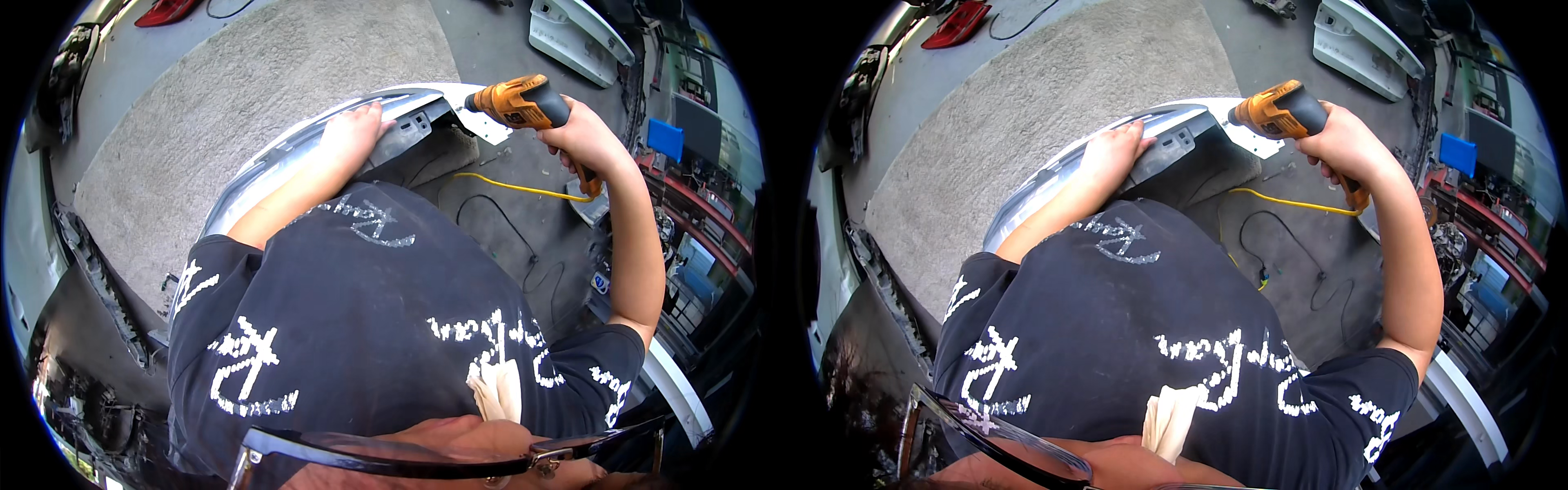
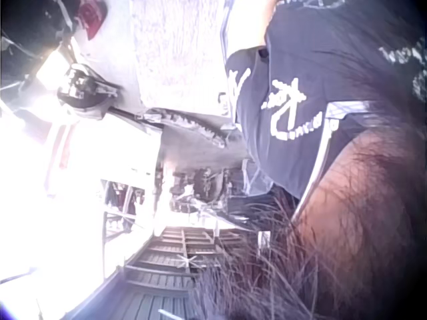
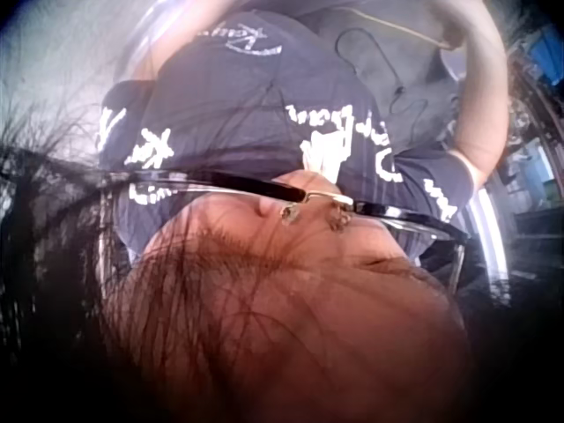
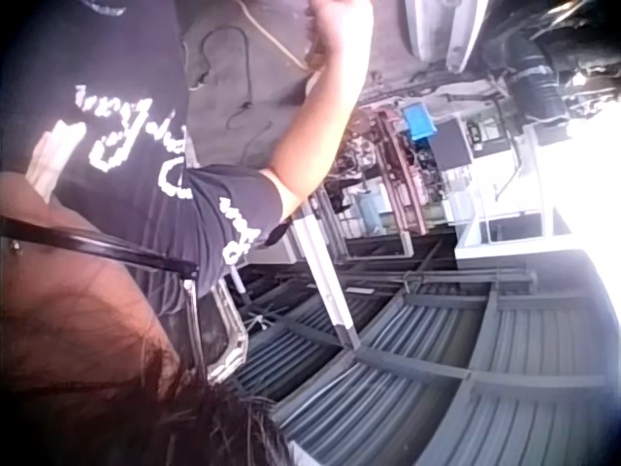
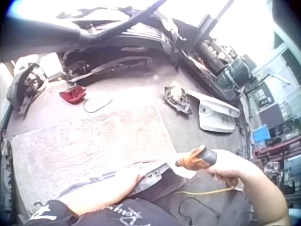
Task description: The person holds a power drill and uses it to drill holes into the plastic trim of a car bumper on the ground, then moves to a different section of the bumper to drill additional holes.
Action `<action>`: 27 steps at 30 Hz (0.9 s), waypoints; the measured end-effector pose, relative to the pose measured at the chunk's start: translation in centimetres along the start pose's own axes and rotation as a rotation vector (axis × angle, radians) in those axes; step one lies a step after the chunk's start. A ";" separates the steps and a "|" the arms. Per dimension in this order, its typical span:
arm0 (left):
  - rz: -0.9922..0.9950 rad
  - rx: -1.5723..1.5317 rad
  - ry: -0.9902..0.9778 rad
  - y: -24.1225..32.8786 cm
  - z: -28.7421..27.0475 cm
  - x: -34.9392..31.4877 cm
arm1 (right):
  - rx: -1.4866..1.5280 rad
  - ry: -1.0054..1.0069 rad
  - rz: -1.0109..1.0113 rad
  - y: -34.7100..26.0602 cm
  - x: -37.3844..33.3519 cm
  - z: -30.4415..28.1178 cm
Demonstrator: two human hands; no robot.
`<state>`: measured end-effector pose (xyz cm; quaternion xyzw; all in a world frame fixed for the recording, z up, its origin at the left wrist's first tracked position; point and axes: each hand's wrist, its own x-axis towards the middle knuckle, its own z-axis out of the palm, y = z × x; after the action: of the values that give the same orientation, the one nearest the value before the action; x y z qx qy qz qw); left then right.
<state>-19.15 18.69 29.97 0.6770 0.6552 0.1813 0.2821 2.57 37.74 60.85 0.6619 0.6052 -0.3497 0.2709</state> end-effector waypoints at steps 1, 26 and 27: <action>0.000 -0.001 0.003 0.1 -0.1 0.0 | 0.002 -0.002 -0.005 0.1 -0.1 0.1; 0.013 0.061 0.047 0.7 -0.5 -0.1 | 0.243 -0.081 -0.035 3.2 1.3 -0.6; 0.021 0.065 0.073 0.5 -0.3 -0.2 | 0.232 -0.079 -0.033 2.3 0.6 -1.1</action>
<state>-18.94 18.51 30.53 0.6856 0.6633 0.1876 0.2340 5.03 38.65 60.91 0.6642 0.5605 -0.4477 0.2104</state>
